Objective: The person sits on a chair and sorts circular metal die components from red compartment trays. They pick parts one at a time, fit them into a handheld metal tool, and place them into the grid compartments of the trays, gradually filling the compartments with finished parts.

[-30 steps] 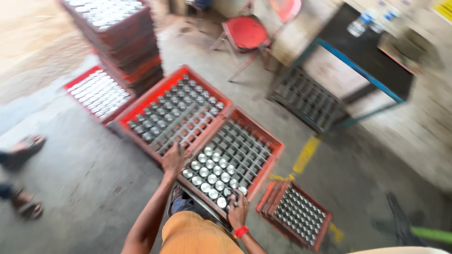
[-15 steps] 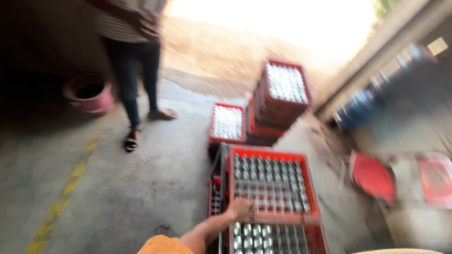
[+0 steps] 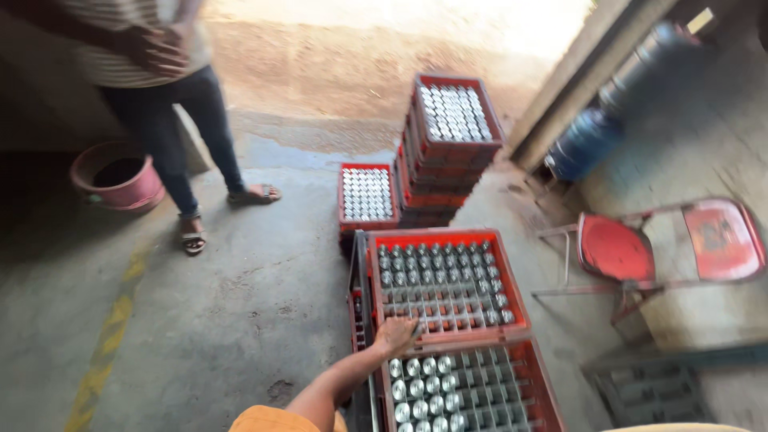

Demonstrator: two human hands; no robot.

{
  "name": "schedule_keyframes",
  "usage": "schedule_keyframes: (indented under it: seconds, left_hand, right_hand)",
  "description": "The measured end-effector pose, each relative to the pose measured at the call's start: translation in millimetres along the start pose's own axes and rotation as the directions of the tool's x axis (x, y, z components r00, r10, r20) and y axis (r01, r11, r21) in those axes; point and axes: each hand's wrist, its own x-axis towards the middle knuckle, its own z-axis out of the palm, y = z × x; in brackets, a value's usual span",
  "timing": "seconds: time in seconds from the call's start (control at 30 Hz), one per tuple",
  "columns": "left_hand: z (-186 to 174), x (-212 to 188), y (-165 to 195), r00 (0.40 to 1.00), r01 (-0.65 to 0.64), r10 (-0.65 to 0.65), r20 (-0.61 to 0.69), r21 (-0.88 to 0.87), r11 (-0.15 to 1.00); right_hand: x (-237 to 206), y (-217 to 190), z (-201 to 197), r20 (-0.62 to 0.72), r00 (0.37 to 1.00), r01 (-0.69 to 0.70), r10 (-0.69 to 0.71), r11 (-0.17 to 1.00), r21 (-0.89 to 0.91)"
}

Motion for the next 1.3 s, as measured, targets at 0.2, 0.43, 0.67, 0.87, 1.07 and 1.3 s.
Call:
schedule_keyframes:
  seconds: [0.2, 0.43, 0.67, 0.87, 1.07, 1.3]
  left_hand:
    - [0.9, -2.0, -5.5, 0.994, -0.006, 0.007, 0.105, -0.005, 1.0]
    - [-2.9, -5.1, -11.4, 0.997, -0.001, 0.012, 0.079, -0.141, 0.99]
    - [15.2, -0.7, -36.8, 0.98, -0.038, 0.066, 0.188, -0.147, 0.988]
    - [23.9, 20.4, -54.3, 0.96, -0.022, 0.12, 0.254, -0.359, 0.933]
    - [36.4, 118.3, -13.7, 0.914, -0.274, 0.369, 0.165, -0.419, 0.866]
    - [50.8, 179.9, 49.6, 0.833, -0.431, 0.527, 0.172, -0.395, 0.811]
  right_hand:
    - [-56.2, 26.4, -21.2, -0.044, 0.996, -0.07, 0.071, 0.997, 0.034]
    - [-88.2, 29.8, -21.5, -0.071, 0.982, -0.175, 0.176, 0.984, 0.025]
    - [-104.9, 37.3, -8.0, -0.154, 0.969, -0.197, 0.193, 0.98, -0.009]
    - [-114.8, 38.7, -3.9, -0.227, 0.914, -0.322, 0.335, 0.942, 0.095]
    - [-82.2, 30.9, -6.8, -0.316, 0.549, -0.151, 0.773, 0.464, 0.873]
    - [-29.3, -4.6, -48.0, 0.257, 0.696, 0.247, 0.671, -0.56, 0.791]
